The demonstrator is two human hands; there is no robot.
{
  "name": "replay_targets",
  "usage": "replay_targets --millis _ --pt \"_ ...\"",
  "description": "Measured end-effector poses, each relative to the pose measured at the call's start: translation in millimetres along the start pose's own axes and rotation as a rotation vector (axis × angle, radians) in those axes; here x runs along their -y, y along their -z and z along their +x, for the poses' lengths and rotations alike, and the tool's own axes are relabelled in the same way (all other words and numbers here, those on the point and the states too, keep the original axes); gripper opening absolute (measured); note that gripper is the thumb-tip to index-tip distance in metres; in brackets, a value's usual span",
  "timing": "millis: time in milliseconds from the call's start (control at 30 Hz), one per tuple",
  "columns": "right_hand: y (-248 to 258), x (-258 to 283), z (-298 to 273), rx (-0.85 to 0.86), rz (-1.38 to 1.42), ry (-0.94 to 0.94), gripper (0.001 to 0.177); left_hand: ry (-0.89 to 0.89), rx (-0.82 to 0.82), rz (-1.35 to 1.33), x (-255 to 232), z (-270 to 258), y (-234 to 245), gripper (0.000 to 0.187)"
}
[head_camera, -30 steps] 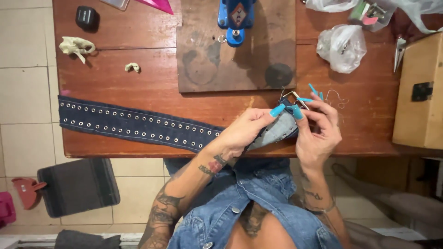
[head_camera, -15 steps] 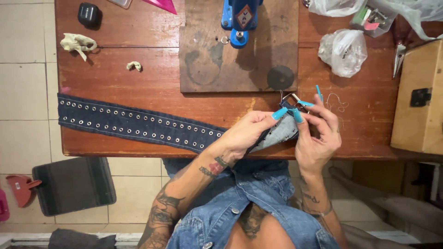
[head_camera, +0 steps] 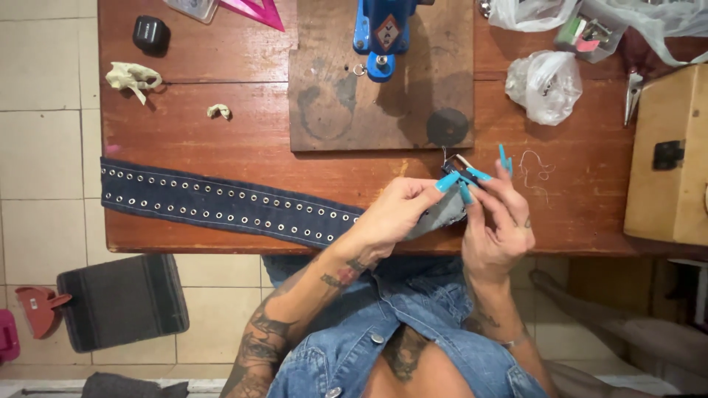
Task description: Punching holes in a leather belt and preparing metal eyelets and a buckle for assembly
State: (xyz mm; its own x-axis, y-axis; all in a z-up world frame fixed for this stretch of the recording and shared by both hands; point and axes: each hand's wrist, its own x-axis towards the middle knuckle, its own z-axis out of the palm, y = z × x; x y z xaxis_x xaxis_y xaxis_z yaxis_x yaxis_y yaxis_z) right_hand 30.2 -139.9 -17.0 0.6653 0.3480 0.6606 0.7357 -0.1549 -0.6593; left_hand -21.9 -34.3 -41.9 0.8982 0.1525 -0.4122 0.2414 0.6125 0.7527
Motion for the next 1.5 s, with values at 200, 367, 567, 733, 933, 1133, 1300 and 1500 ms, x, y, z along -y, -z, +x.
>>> replay_targets --millis 200,367,567,733,933,1133,1300,1500 --pt "0 -1 -6 -0.029 0.017 0.111 0.006 -0.033 -0.083 0.022 -15 -12 -9 0.024" --pt "0 5 -3 0.015 0.017 0.137 0.009 -0.077 -0.142 -0.009 -41 -31 -23 0.023" --pt "3 6 -4 0.05 0.02 0.102 0.008 -0.127 -0.187 -0.005 -18 -12 -14 0.015" --pt "-1 7 -10 0.008 0.016 0.074 0.014 -0.213 -0.186 0.175 -40 -25 -22 0.008" --pt "0 14 -5 0.056 0.033 -0.031 0.013 -0.219 -0.22 0.138 -32 -22 -14 0.011" --pt "-5 11 5 0.082 0.147 -0.211 0.008 -0.246 -0.25 0.113 -29 -21 -12 0.014" --pt "9 -15 14 0.051 0.008 -0.061 0.023 -0.289 -0.23 0.1 -34 -27 -8 0.014" --pt "14 -22 50 0.554 -0.457 0.619 0.03 -0.382 -0.05 0.323 -46 -31 2 0.013"
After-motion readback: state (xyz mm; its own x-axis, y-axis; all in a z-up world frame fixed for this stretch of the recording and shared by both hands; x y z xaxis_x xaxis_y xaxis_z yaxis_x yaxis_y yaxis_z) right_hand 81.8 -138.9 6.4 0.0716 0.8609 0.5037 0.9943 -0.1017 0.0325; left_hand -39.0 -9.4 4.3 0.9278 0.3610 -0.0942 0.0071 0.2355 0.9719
